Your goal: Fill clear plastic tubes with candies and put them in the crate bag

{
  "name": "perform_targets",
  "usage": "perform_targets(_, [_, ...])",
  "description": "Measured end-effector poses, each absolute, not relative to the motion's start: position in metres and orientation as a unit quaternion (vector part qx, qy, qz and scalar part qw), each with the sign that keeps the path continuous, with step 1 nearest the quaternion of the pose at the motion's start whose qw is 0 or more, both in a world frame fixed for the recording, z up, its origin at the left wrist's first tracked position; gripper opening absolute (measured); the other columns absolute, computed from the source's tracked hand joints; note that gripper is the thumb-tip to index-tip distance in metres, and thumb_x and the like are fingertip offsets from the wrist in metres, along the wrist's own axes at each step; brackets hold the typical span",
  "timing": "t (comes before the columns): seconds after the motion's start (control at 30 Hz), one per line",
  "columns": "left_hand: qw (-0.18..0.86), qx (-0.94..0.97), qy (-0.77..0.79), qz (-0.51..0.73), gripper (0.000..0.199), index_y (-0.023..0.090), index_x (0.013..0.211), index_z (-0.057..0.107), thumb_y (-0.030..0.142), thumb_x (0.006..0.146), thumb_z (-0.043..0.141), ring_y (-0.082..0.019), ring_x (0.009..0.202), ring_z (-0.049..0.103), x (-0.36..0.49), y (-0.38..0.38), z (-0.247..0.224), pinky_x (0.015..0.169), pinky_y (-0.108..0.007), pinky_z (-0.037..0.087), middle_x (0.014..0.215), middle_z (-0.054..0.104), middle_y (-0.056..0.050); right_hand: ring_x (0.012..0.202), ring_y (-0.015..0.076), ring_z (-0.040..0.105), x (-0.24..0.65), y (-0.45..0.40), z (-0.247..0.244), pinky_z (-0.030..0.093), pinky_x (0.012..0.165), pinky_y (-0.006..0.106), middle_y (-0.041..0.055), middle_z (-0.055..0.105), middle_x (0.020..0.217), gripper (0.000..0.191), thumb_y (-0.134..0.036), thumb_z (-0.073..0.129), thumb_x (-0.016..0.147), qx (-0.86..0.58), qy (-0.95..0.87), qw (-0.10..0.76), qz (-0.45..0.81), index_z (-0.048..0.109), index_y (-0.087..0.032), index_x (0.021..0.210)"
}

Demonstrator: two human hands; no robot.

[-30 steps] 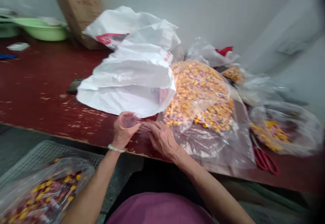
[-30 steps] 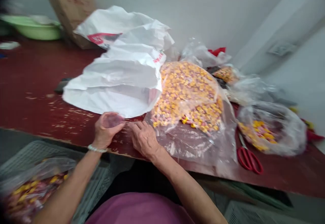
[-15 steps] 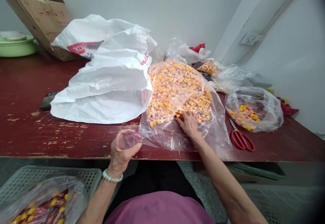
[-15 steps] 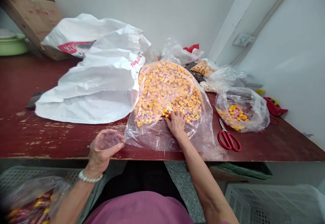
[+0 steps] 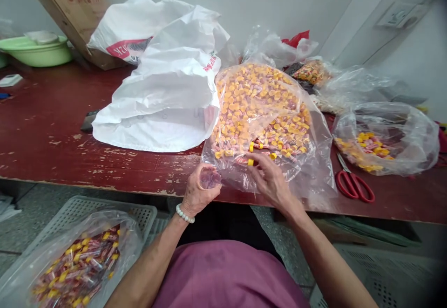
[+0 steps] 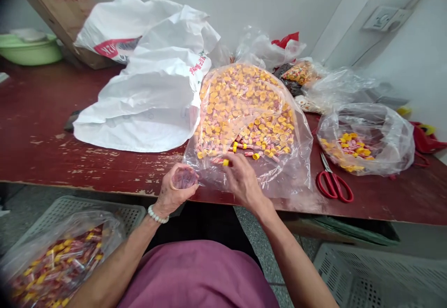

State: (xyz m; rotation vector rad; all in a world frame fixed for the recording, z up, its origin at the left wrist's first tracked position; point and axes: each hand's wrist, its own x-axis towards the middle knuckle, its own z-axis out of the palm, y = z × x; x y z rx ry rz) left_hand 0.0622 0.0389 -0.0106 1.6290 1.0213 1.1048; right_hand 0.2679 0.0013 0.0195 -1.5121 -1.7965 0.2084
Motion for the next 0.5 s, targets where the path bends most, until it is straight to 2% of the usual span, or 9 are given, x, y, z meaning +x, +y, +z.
perform_targets(0.1, [0.415, 0.693, 0.401, 0.432, 0.035, 0.017, 0.094, 0.051, 0.013, 0.062, 0.067, -0.015, 0.076, 0.064, 0.067, 0.036, -0.007, 0.07, -0.025, 0.051, 0.083, 0.064, -0.002, 0.099, 0.0221, 0.053, 0.246, -0.02, 0.036, 0.046, 0.086, 0.039, 0.0114, 0.057, 0.109, 0.03, -0.016, 0.042, 0.091, -0.545, -0.773, 0.32, 0.058, 0.052, -0.019, 0.119])
perform_targets(0.2, [0.405, 0.711, 0.391, 0.421, 0.035, 0.018, 0.094, 0.051, 0.015, 0.064, 0.067, -0.015, 0.076, 0.064, 0.07, 0.035, -0.006, 0.07, -0.025, 0.051, 0.084, 0.065, -0.002, 0.096, 0.0236, 0.052, 0.24, -0.023, 0.042, 0.047, 0.084, 0.042, 0.0114, 0.058, 0.106, 0.037, -0.011, 0.043, 0.088, -0.535, -0.802, 0.263, 0.04, 0.05, -0.019, 0.123])
perform_targets(0.3, [0.408, 0.713, 0.384, 0.421, 0.034, 0.018, 0.095, 0.051, 0.015, 0.064, 0.067, -0.016, 0.076, 0.064, 0.071, 0.035, -0.005, 0.07, -0.025, 0.051, 0.084, 0.065, -0.003, 0.104, 0.0223, 0.051, 0.243, -0.02, 0.043, 0.046, 0.089, 0.041, 0.0112, 0.055, 0.113, 0.041, -0.009, 0.044, 0.087, -0.512, -0.787, 0.338, 0.07, 0.046, -0.02, 0.127])
perform_targets(0.4, [0.413, 0.707, 0.386, 0.425, 0.035, 0.018, 0.094, 0.051, 0.013, 0.063, 0.067, -0.015, 0.076, 0.063, 0.071, 0.036, -0.005, 0.068, -0.024, 0.051, 0.084, 0.064, -0.002, 0.104, 0.0202, 0.051, 0.239, -0.02, 0.036, 0.046, 0.089, 0.038, 0.0091, 0.055, 0.107, 0.038, -0.001, 0.04, 0.082, -0.523, -0.735, 0.427, 0.062, 0.055, -0.02, 0.111])
perform_targets(0.5, [0.424, 0.693, 0.396, 0.428, 0.037, 0.018, 0.093, 0.051, 0.012, 0.06, 0.068, -0.015, 0.076, 0.063, 0.07, 0.035, -0.007, 0.07, -0.024, 0.05, 0.084, 0.063, -0.002, 0.098, 0.0202, 0.051, 0.228, -0.023, 0.022, 0.046, 0.085, 0.039, 0.0084, 0.054, 0.105, 0.046, 0.005, 0.037, 0.073, -0.528, -0.75, 0.396, 0.058, 0.058, -0.021, 0.106])
